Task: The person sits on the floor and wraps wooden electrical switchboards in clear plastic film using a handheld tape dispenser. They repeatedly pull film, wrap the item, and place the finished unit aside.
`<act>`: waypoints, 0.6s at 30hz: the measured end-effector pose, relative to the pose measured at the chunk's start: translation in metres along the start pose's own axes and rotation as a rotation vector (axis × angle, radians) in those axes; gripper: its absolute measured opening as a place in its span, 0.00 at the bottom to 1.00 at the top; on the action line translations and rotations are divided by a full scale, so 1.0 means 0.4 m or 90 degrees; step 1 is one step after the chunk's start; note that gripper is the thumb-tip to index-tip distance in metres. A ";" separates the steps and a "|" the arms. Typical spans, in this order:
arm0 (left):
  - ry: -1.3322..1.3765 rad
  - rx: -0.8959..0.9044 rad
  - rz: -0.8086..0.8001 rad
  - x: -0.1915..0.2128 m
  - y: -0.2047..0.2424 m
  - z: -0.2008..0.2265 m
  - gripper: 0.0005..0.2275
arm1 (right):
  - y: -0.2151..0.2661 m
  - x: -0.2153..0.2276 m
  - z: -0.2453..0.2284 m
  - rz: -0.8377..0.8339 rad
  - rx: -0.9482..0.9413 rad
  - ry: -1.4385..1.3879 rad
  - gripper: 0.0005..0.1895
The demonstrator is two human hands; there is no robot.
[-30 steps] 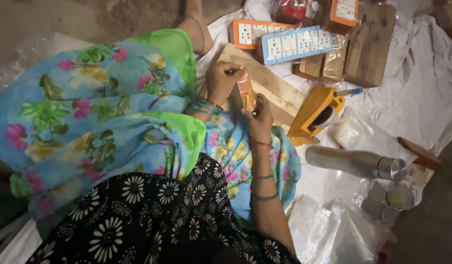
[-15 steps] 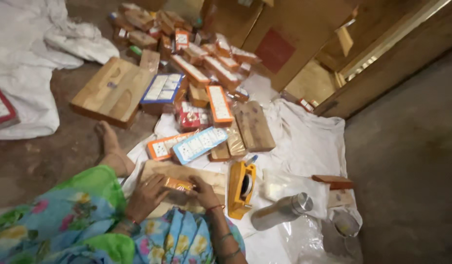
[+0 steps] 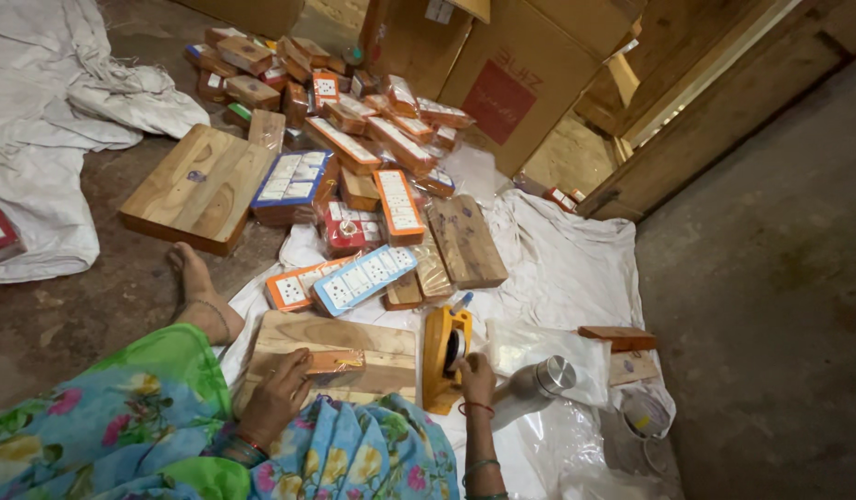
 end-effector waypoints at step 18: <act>-0.074 -0.044 -0.039 0.019 0.003 0.021 0.25 | -0.001 -0.004 0.013 -0.075 -0.010 -0.084 0.15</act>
Point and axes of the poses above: each hand's wrist, its own y-axis away from the middle knuckle, its own x-axis out of the back of the hand, z = x × y, the point moved 3 cm from there along -y, towards the middle knuckle, and after that the axes turned 12 degrees about -x, right-handed, at the moved point
